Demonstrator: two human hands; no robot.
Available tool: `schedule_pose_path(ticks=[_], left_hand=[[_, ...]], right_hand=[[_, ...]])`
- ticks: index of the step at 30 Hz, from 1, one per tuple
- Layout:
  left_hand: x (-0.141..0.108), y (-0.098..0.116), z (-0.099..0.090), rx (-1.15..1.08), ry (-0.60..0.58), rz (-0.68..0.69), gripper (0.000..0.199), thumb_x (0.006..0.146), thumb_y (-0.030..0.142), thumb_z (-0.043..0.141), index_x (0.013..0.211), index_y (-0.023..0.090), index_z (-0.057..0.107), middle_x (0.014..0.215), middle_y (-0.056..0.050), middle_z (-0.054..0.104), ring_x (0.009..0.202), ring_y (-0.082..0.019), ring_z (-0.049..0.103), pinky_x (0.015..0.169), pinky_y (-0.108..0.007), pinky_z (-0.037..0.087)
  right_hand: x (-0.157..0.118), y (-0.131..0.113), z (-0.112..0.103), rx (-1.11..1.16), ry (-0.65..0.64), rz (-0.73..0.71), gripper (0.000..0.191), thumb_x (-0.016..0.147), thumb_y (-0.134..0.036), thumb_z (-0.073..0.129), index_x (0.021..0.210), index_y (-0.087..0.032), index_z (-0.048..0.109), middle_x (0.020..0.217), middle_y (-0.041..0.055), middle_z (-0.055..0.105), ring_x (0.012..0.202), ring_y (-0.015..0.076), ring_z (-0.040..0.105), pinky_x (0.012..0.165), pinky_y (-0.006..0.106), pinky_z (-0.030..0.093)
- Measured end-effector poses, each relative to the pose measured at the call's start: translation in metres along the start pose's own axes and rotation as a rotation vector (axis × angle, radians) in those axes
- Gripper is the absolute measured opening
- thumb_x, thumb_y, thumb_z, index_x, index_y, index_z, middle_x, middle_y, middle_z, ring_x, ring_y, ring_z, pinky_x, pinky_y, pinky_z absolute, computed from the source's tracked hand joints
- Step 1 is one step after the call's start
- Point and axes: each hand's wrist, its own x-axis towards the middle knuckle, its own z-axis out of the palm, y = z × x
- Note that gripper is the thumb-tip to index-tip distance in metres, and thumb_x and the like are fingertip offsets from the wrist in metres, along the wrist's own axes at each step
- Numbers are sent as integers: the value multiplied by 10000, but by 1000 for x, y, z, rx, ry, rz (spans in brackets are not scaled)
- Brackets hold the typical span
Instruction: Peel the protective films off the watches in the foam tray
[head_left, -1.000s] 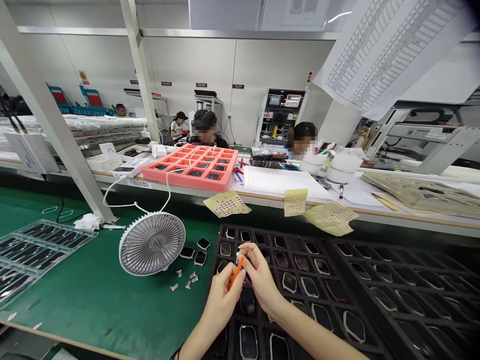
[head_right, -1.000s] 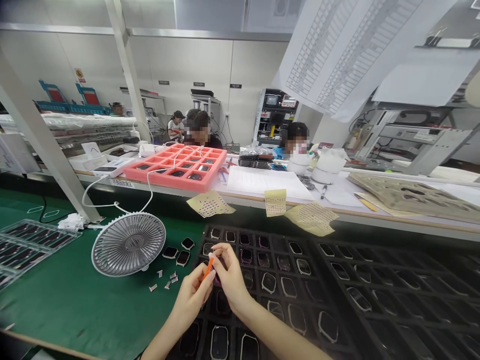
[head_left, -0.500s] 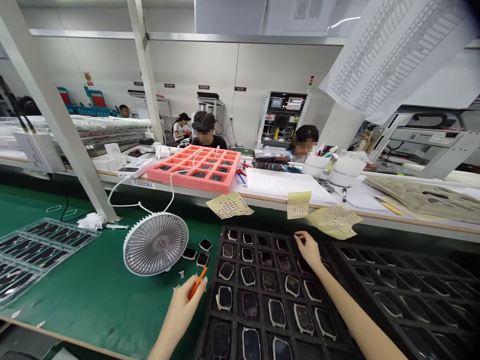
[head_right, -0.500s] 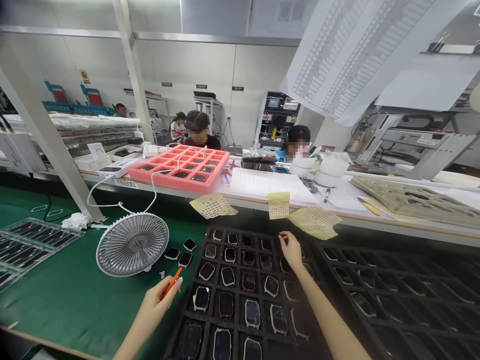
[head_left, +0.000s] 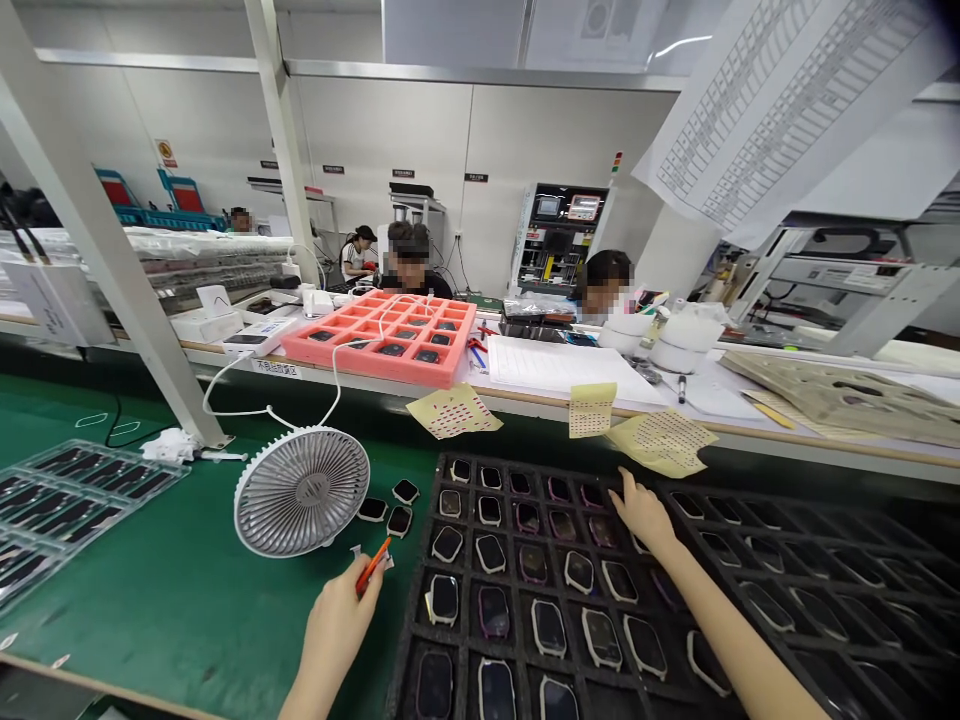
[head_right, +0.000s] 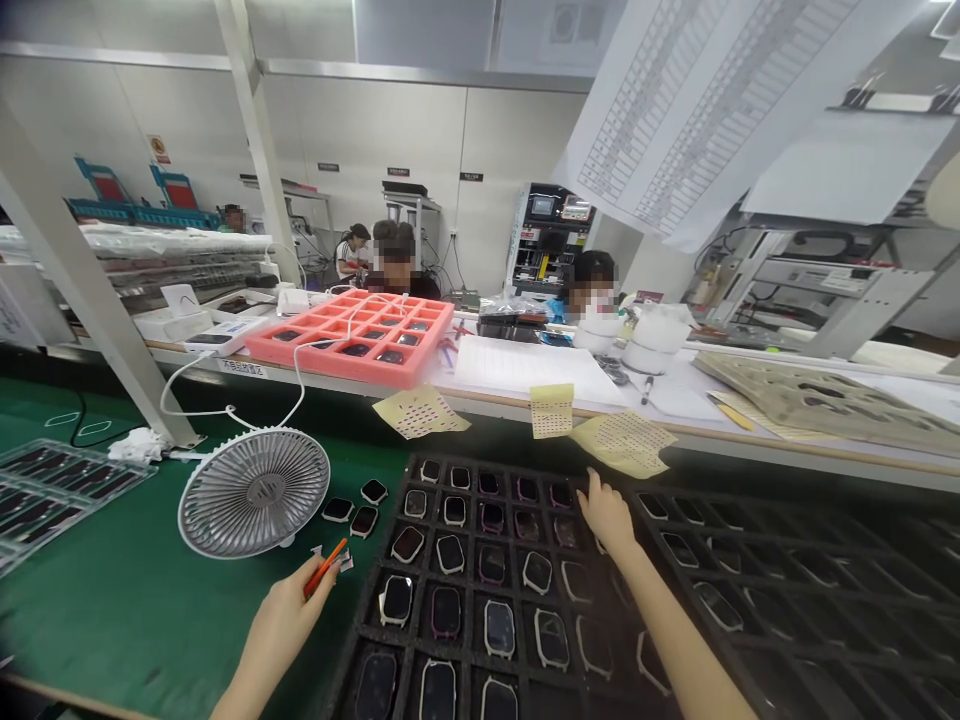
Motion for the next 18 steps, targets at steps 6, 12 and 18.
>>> schedule_pose_path(ticks=[6, 12, 18], left_hand=[[1, 0, -3, 203, -37, -43, 248, 938, 344, 344, 901, 210, 550, 798, -78, 687, 754, -266, 666, 521, -240, 332], [-5, 6, -7, 0, 53, -8, 293, 913, 460, 346, 948, 216, 504, 829, -72, 672, 720, -254, 654, 541, -242, 365], [-25, 67, 2, -529, -176, 362, 423, 908, 549, 322, 795, 203, 538, 606, 32, 445, 563, -142, 441, 533, -227, 312]], right_hand=[[4, 7, -1, 139, -61, 19, 492, 833, -282, 462, 1283, -82, 444, 856, 149, 668, 756, 291, 665, 669, 370, 469], [-1, -16, -22, 395, -63, -24, 432, 819, -339, 480, 1230, -212, 517, 741, 33, 637, 618, 209, 618, 601, 326, 474], [-63, -138, -56, 1615, -449, 80, 337, 753, -438, 662, 1011, -235, 587, 684, -27, 548, 490, 121, 486, 466, 275, 400]])
